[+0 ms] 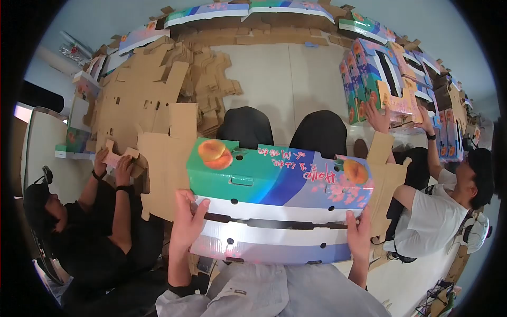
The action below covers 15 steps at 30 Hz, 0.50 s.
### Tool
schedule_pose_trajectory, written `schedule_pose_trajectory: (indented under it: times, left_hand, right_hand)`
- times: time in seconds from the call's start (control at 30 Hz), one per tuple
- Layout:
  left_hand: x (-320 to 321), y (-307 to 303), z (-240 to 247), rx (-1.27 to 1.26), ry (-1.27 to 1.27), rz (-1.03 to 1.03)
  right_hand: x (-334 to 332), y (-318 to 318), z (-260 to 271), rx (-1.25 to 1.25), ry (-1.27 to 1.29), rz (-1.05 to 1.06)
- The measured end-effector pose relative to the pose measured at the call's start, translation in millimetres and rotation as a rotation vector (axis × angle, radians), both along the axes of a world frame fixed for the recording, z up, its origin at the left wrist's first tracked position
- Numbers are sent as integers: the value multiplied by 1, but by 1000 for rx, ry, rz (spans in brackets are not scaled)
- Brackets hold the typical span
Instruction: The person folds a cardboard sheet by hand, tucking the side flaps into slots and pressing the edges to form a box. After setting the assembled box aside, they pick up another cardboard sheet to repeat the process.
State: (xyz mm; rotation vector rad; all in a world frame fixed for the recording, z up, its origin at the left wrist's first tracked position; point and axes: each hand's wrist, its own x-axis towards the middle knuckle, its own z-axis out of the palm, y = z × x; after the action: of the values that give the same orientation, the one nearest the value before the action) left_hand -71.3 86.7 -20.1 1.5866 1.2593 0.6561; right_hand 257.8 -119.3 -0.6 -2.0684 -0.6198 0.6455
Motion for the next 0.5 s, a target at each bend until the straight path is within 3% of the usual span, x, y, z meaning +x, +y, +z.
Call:
schedule_pose_trajectory:
  times: [0.07,0.2,0.33,0.4,0.43,0.5]
  left_hand:
    - [-1,-7,0,15,101,0]
    - [7,-5,18,-46,348,-12]
    - [5,-7,21,-70,312,-11]
    - [-3,-14,16,-73,138,8]
    - [-2,-16,15,-70,140,13]
    - [3,-18,10,-26,-224,109]
  right_hand:
    - [4,-9,-5,-145,-18,116]
    - [18,-9,-15,-120,77,146]
    - [30,-9,-16,-71,130,213]
    - [31,-17,-12,-116,194,216]
    - [31,-20,-13,-9,284,177]
    - [29,-18,-12,110,370,143]
